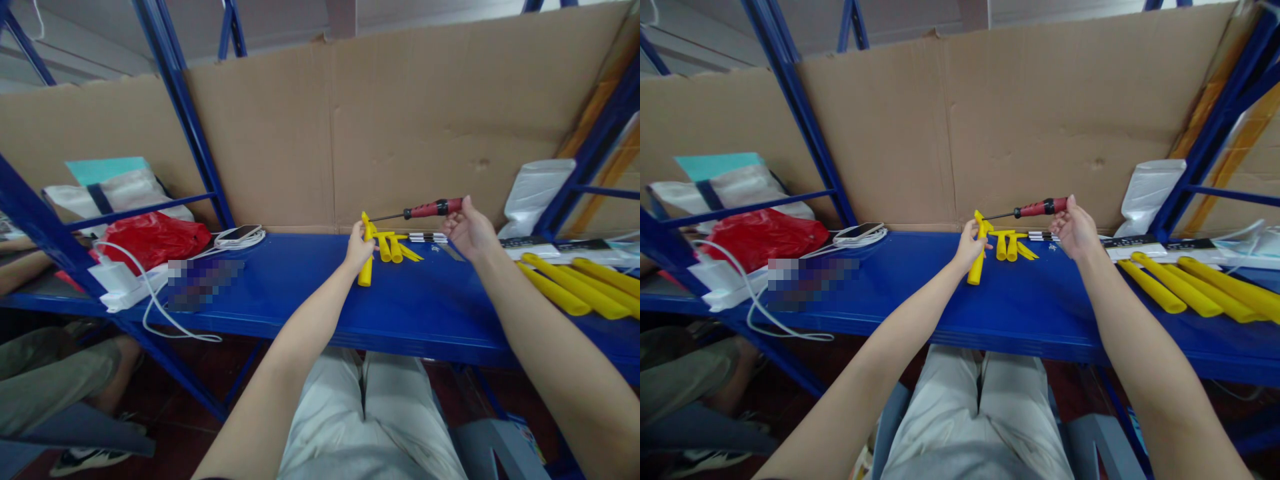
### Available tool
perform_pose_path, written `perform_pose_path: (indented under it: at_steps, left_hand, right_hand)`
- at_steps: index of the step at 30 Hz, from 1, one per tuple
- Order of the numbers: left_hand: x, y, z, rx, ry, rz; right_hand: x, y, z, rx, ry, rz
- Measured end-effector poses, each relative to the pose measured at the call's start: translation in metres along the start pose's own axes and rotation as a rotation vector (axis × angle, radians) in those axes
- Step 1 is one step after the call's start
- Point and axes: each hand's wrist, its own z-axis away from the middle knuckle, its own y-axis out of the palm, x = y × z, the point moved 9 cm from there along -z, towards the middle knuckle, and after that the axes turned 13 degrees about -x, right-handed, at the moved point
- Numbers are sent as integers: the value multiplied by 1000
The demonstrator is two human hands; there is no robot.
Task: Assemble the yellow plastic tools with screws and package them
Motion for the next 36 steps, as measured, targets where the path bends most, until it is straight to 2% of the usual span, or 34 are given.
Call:
perform_pose_path:
  at_steps: [7, 11, 17, 21, 27, 31, 36]
  left_hand:
    - [2, 1, -2, 18, 11, -1]
    - [1, 1, -3, 25, 26, -18]
    - [-4, 5, 1, 62, 71, -8]
    - [-3, 6, 2, 63, 54, -10]
    - [1, 4, 2, 24, -36, 24]
    - [2, 2, 0, 17, -33, 25]
    - [2, 1, -4, 23, -6, 1]
  right_hand:
    - [-3, -5, -10, 12, -121, 141]
    - [-5, -9, -13, 11, -141, 192]
    - [0, -12, -13, -11, -168, 175]
    - [2, -14, -14, -35, -190, 156]
    - [1, -2, -6, 39, -151, 150]
    - [1, 5, -1, 90, -130, 131]
    - [-1, 3, -3, 86, -127, 141]
